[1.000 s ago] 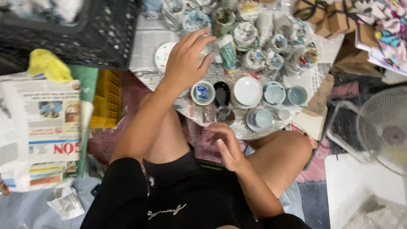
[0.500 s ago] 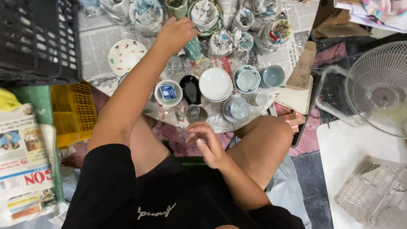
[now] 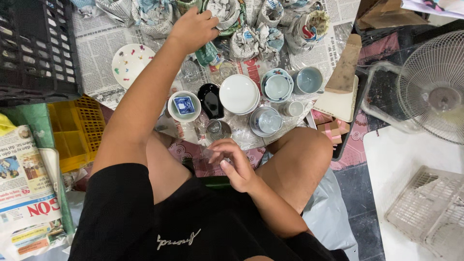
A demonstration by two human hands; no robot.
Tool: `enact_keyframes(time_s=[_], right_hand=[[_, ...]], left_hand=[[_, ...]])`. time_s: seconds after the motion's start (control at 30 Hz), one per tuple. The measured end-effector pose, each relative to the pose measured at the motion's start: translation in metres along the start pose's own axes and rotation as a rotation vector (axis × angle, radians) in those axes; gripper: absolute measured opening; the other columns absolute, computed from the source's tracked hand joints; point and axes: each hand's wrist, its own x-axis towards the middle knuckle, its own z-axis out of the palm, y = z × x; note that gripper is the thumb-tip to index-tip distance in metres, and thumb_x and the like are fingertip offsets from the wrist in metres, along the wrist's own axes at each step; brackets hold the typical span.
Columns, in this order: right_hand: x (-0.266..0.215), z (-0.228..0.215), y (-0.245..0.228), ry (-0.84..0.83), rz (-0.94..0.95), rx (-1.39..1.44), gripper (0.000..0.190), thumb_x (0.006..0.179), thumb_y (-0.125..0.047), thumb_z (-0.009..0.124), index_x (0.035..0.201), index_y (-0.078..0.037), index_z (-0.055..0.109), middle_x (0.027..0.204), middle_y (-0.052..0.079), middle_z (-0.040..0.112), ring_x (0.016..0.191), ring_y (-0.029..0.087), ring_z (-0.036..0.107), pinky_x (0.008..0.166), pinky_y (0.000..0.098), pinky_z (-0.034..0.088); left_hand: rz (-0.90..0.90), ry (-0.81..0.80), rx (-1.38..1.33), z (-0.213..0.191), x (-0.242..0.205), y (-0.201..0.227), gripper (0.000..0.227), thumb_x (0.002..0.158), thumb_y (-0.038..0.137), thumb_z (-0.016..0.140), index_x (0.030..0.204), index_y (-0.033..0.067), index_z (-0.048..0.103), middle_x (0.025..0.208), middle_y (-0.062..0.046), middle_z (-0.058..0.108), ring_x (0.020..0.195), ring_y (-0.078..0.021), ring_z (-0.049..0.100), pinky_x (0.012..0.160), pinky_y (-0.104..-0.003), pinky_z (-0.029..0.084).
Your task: The person sits on the floor and wraps various ceramic dishes, including bowls, plates, and cups, with newspaper. They fold the newspaper around each item and place the wrapped items on a nearby table.
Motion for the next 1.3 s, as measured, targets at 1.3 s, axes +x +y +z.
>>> enact_keyframes(time_s=[1.3], right_hand=[[-0.049, -0.009, 0.061, 0.114, 0.23, -0.076, 0.065, 0.111, -0.032, 0.041, 0.162, -0.004, 0.011, 0.161, 0.016, 0.035, 0.136, 0.031, 0.048, 0.104, 0.0442, 0.048]], left_hand=[[-0.569, 0.41, -1.683, -0.247, -0.168, 0.196, 0.04, 0.091, 0.015, 0.075, 0.125, -0.0032, 0.065, 0.12, -0.013, 0.066, 0.113, -0.0227, 0.064, 0.099, -0.037, 0.051]])
